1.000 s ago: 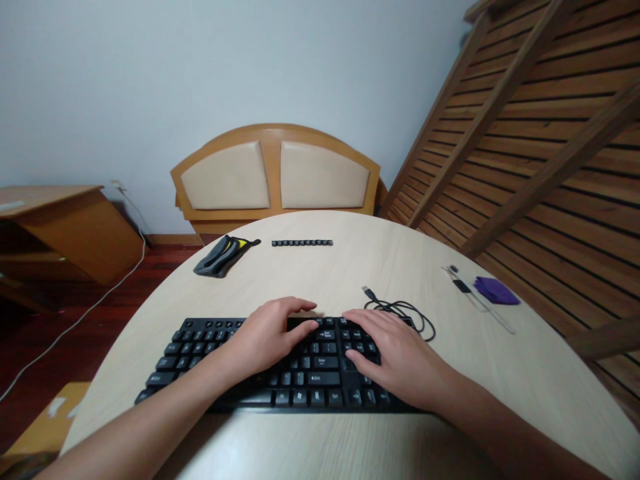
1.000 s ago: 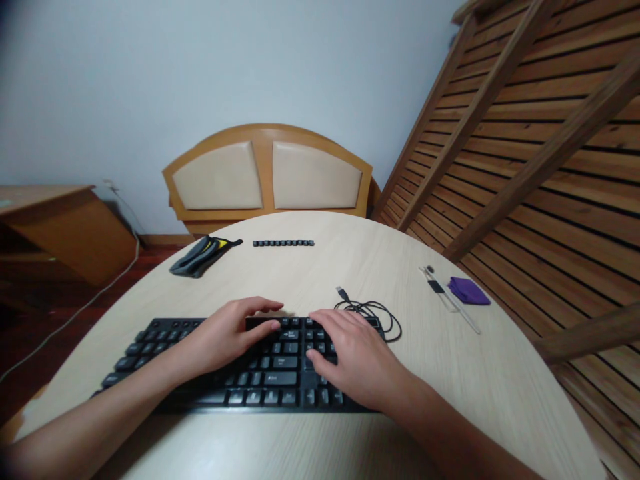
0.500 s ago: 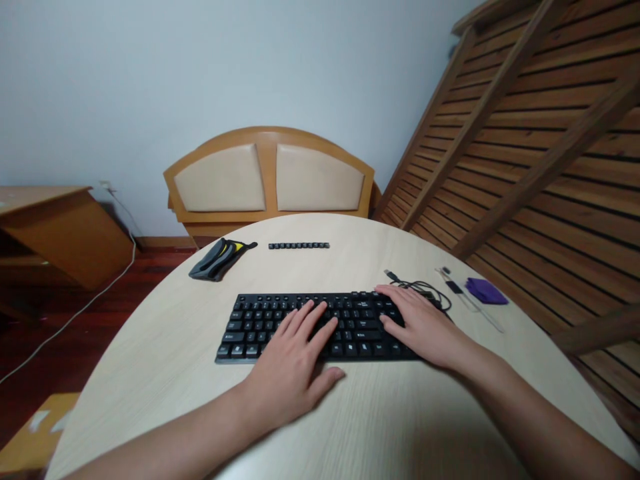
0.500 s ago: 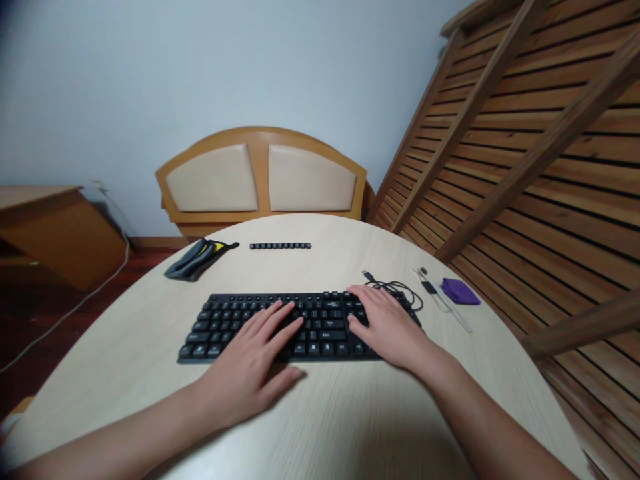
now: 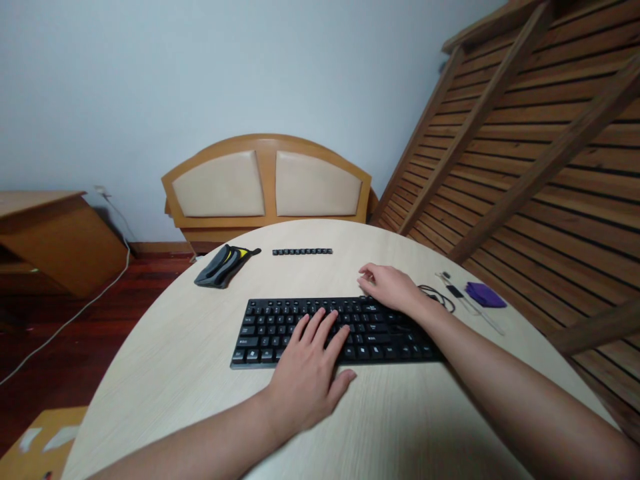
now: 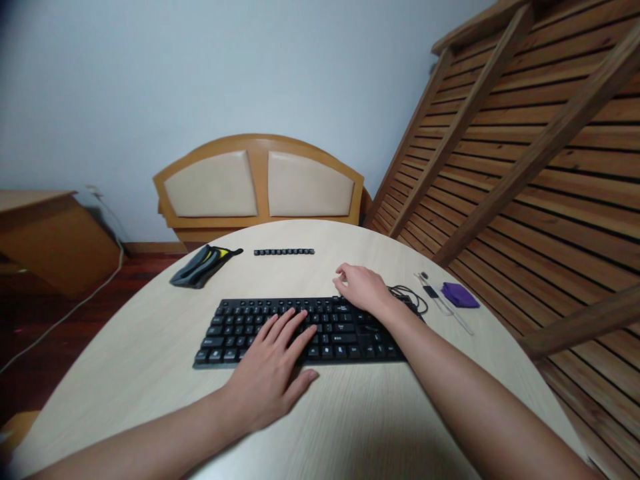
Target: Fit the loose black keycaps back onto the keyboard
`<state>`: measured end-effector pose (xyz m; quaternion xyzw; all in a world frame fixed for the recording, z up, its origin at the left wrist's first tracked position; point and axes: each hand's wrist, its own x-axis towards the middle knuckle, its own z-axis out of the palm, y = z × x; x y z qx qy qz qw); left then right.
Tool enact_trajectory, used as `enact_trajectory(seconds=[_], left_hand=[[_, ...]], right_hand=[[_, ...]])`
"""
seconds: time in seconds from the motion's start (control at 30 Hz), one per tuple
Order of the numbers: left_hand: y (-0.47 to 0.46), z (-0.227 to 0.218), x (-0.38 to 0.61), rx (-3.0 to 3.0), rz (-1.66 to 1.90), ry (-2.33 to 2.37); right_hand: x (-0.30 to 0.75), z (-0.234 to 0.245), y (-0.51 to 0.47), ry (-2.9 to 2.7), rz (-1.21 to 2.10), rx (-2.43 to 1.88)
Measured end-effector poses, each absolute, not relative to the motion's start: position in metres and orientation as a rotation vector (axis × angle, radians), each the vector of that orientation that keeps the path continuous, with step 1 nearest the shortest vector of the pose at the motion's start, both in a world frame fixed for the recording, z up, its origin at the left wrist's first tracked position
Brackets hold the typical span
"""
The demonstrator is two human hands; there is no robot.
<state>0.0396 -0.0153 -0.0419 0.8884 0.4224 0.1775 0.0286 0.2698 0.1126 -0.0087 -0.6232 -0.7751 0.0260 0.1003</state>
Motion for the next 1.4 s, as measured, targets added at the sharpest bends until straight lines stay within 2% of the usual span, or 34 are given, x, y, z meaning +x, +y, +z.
enact_trajectory(seconds=[0.37,0.9,1.03,1.4], left_hand=[[-0.015,-0.043,0.039,2.745,0.532,1.3],[-0.016,-0.044,0.038,2.759,0.544,1.303],[-0.016,-0.044,0.038,2.763,0.554,1.316],[-0.014,-0.044,0.034,2.823,0.482,1.284]], right_hand=[[0.216,-0.012,0.196,-2.334,-0.01,-1.91],[0.222,-0.007,0.176,-2.323,0.043,-1.912],[0.238,-0.004,0.155,-2.32,0.186,-1.845],[0.274,0.027,0.122,-2.502,0.939,-1.409]])
